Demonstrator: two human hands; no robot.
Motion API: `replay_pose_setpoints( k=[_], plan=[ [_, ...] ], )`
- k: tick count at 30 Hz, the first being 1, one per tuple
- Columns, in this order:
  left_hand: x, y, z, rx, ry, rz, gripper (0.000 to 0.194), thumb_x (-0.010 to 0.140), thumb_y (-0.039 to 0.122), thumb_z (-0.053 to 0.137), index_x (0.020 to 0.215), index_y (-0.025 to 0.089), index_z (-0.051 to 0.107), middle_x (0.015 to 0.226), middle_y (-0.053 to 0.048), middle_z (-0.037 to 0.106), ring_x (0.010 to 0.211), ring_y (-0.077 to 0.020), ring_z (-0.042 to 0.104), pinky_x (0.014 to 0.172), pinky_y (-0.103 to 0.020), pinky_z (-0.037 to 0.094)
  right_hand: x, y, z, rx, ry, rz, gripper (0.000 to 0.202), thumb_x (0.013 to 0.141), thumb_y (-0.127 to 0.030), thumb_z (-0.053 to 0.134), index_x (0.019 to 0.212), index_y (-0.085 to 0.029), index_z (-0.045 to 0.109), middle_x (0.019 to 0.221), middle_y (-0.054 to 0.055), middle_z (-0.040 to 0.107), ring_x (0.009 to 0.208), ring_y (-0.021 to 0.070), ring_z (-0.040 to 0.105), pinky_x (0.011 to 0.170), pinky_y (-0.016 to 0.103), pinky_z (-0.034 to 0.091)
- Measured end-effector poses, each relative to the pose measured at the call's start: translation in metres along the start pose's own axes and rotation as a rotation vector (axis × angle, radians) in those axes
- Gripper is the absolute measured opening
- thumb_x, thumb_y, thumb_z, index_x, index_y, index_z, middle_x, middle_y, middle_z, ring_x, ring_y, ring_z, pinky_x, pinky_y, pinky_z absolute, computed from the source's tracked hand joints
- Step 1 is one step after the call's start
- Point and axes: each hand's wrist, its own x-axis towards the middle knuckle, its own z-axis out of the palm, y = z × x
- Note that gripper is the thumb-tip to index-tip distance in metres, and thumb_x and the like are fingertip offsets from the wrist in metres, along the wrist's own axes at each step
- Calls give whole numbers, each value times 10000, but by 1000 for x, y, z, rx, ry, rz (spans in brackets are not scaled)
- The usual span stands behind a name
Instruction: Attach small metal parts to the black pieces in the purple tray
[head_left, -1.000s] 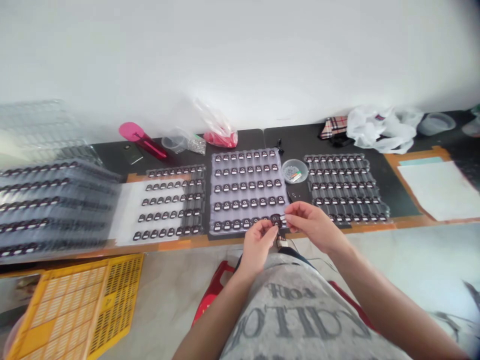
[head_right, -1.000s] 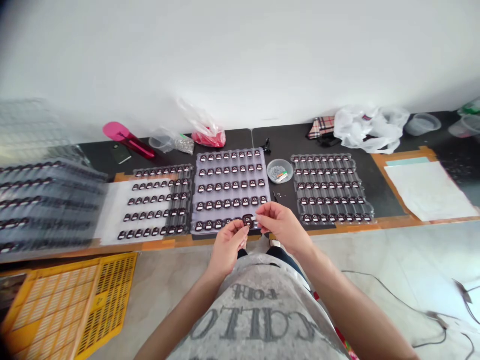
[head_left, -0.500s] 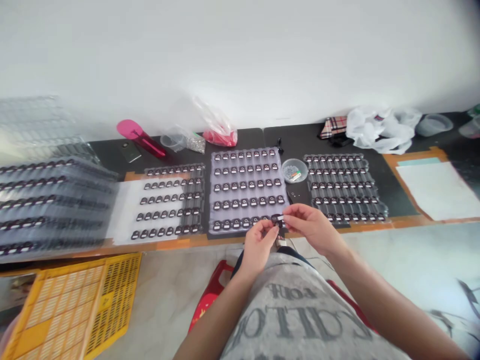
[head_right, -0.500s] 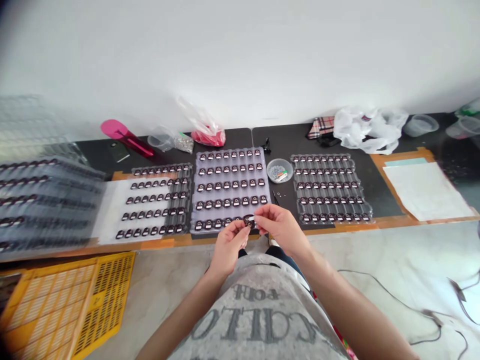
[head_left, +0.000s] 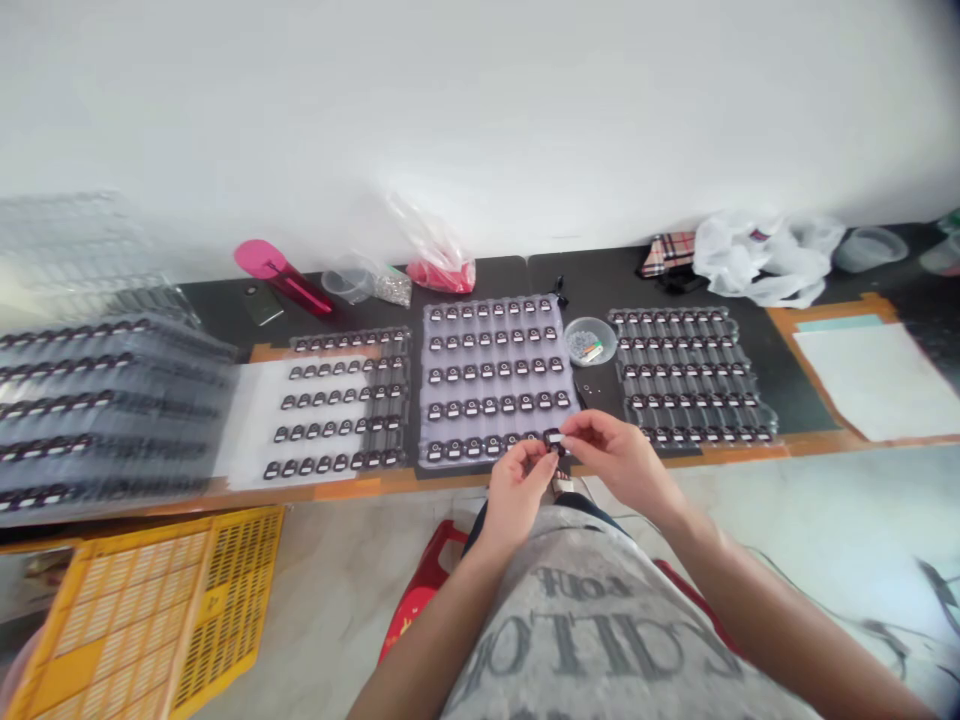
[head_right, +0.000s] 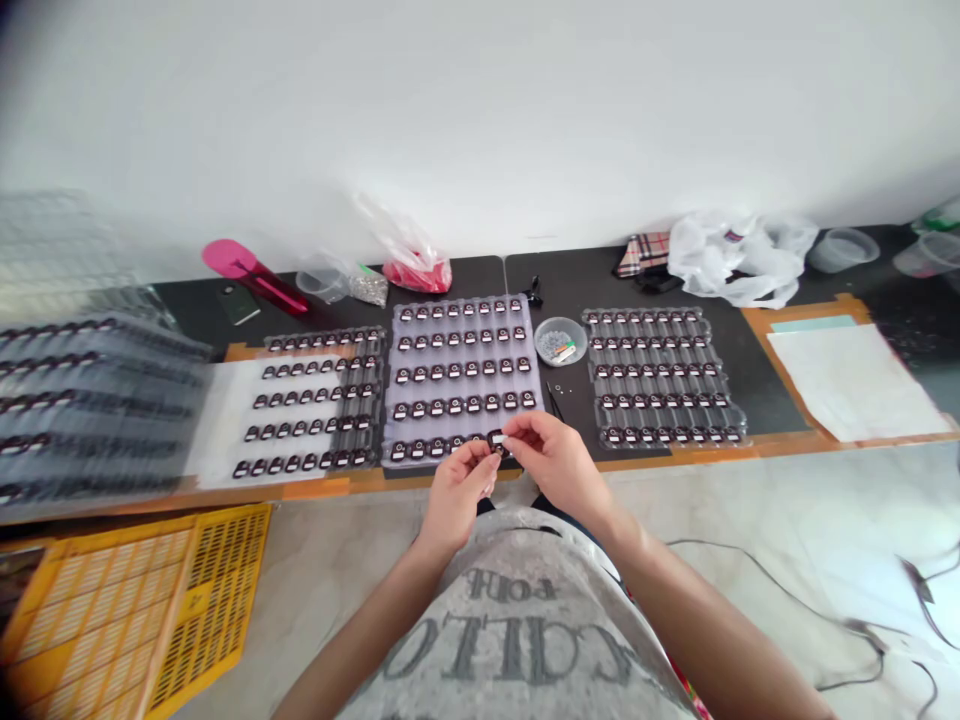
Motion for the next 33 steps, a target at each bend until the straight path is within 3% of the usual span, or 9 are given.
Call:
replay_pose_setpoints(
  k=[8, 33],
  plan=[
    [1, 0, 1, -12, 2, 0, 222, 707, 348, 643, 770, 153, 557, 590, 37, 490, 502, -60, 403, 486, -187, 327, 3, 1, -1, -108, 14, -121, 121, 756, -320, 583, 818, -221, 615, 863, 34, 573, 676, 134, 510, 617, 268, 427],
    [1, 1, 1, -13, -23, -1, 191, 715, 326, 634, 772, 158, 563, 589, 39, 484, 507, -60, 396, 499, -193, 317, 4, 2, -2, -111, -15, -142, 67, 766, -265, 570, 804, -218, 599, 922, 41, 571, 794, 156, 551, 694, 282, 459]
  ],
)
